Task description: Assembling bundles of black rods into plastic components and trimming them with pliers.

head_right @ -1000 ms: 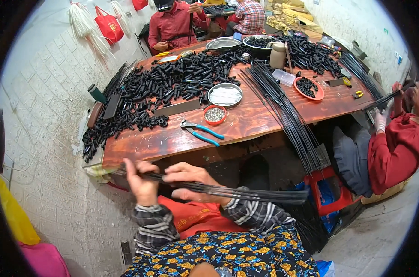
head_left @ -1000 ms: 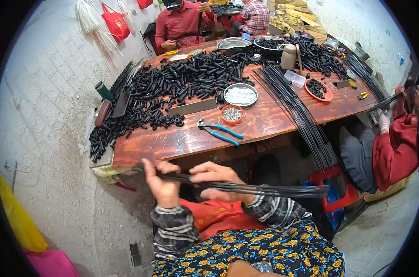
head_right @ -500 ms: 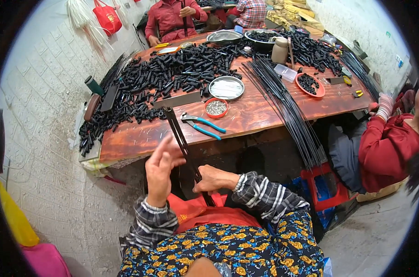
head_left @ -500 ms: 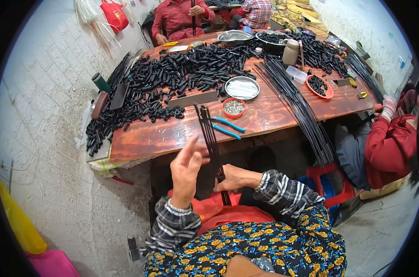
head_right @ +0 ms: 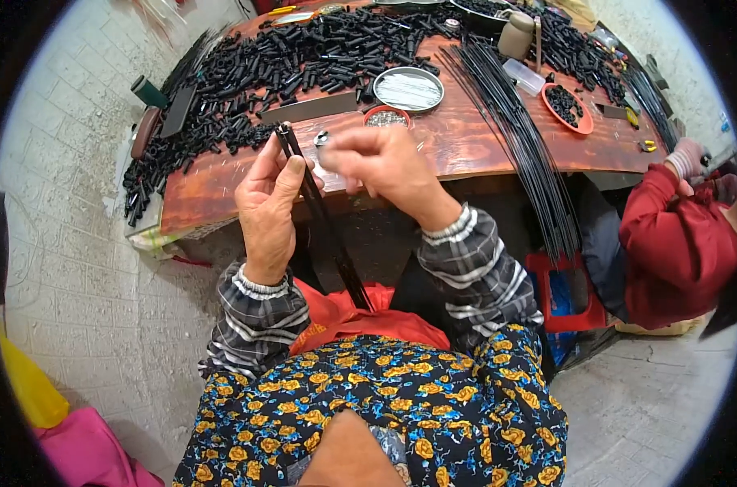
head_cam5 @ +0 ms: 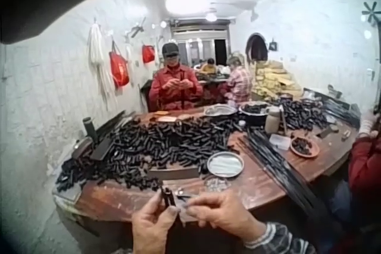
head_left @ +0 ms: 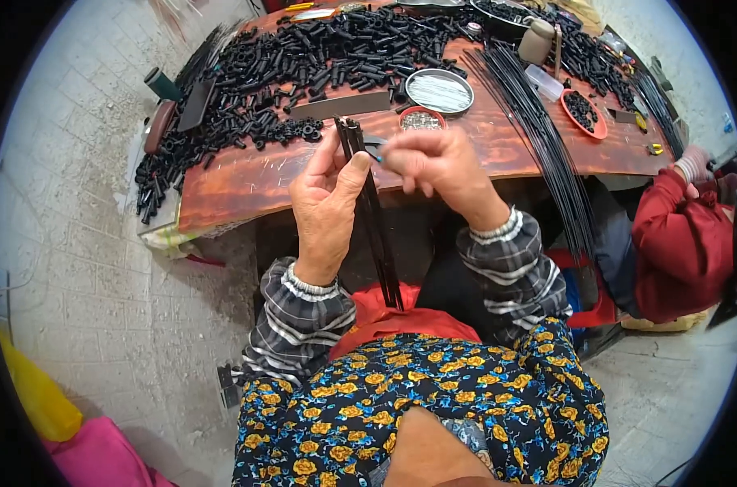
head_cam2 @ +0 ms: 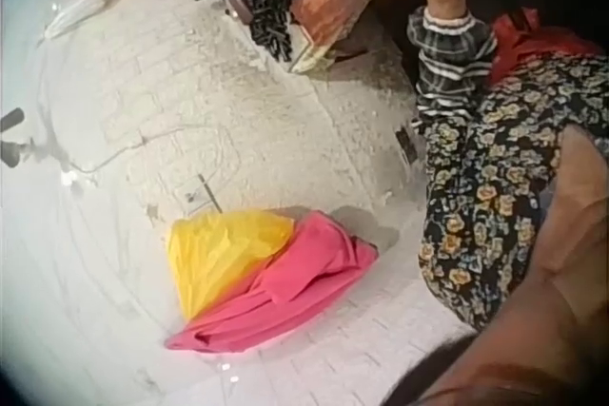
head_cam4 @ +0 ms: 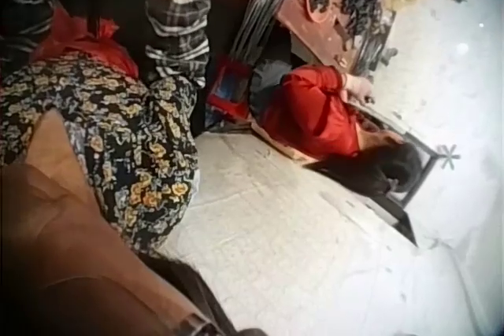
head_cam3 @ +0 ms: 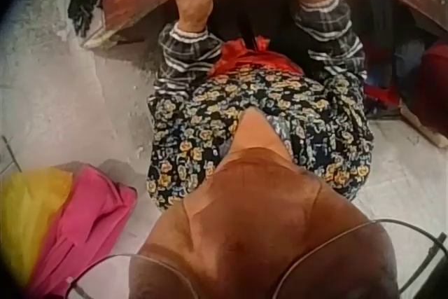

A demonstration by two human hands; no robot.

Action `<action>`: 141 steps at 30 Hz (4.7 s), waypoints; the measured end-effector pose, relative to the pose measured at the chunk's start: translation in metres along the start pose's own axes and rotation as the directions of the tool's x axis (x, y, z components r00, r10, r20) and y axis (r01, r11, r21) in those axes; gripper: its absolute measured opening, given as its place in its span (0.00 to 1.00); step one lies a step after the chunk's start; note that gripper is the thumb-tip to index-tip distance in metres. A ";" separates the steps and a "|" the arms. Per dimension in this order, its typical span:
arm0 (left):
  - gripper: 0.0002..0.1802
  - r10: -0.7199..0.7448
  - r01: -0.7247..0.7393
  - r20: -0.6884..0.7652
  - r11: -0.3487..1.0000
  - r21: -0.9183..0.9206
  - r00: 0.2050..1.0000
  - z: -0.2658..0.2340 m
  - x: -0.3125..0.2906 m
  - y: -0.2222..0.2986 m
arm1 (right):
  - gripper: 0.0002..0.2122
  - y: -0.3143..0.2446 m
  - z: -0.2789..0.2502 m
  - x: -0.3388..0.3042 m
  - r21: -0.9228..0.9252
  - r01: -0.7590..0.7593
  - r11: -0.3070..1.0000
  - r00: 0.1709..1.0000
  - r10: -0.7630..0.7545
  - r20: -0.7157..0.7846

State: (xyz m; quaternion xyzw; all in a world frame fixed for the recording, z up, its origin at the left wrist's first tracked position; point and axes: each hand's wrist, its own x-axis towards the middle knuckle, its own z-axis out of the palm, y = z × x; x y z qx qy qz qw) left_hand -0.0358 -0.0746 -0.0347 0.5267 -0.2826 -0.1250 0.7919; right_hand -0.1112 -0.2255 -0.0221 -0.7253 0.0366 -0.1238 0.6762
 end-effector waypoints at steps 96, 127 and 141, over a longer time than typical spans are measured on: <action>0.04 -0.132 0.086 -0.057 0.863 -0.497 0.990 -0.004 0.020 0.014 | 0.09 -0.018 0.027 0.024 0.172 0.231 0.957 0.972 -0.233 -0.011; 0.12 -0.105 0.074 -0.051 0.901 -0.427 0.993 0.005 0.027 -0.005 | 0.11 0.007 0.019 0.035 0.320 0.196 0.927 0.978 -0.208 0.004; 0.13 0.199 0.033 -0.166 0.539 0.842 0.966 -0.157 0.088 -0.069 | 0.09 0.028 0.008 0.059 0.353 0.126 0.927 0.990 -0.138 0.007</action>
